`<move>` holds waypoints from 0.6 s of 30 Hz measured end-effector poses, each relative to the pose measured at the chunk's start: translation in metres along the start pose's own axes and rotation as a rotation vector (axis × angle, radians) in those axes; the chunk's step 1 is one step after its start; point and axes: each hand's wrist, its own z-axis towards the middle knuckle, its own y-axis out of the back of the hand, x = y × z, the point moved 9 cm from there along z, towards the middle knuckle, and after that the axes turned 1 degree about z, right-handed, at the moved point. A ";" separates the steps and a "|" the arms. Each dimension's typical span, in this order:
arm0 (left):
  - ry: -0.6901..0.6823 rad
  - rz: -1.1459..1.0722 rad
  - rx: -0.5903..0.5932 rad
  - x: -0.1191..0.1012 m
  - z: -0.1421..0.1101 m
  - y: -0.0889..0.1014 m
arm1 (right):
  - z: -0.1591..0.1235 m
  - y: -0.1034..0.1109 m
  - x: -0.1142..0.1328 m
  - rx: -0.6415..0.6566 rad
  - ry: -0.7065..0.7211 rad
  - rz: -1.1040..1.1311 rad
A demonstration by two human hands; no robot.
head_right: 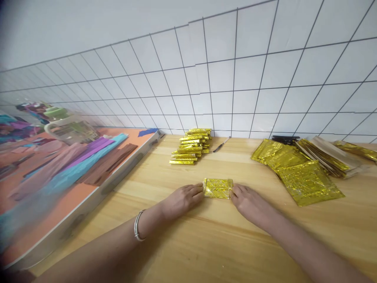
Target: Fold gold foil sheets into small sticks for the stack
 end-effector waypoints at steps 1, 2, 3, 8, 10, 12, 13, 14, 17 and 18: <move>-0.014 0.029 0.018 -0.002 0.001 -0.001 | 0.002 -0.001 0.003 0.018 0.030 -0.040; -0.029 0.060 0.040 -0.003 0.001 -0.002 | 0.003 -0.003 0.007 0.036 0.059 -0.091; -0.043 0.092 0.064 -0.004 0.002 -0.004 | 0.005 -0.005 0.009 0.055 0.086 -0.149; 0.005 0.142 0.116 0.000 0.005 -0.011 | 0.008 -0.010 0.017 0.076 0.175 -0.398; 0.063 0.144 0.107 0.004 0.005 -0.012 | 0.007 -0.009 0.017 0.047 0.179 -0.435; 0.100 0.162 0.103 0.005 0.006 -0.014 | 0.008 -0.006 0.015 0.028 0.161 -0.441; 0.113 0.172 0.105 0.005 0.007 -0.014 | 0.008 -0.005 0.013 0.027 0.146 -0.441; 0.126 0.182 0.111 0.005 0.008 -0.015 | 0.009 -0.004 0.011 0.030 0.130 -0.439; 0.159 0.202 0.129 0.005 0.009 -0.017 | 0.012 0.000 0.007 0.050 0.084 -0.424; 0.162 0.206 0.132 0.004 0.009 -0.017 | 0.013 0.001 0.006 0.054 0.071 -0.415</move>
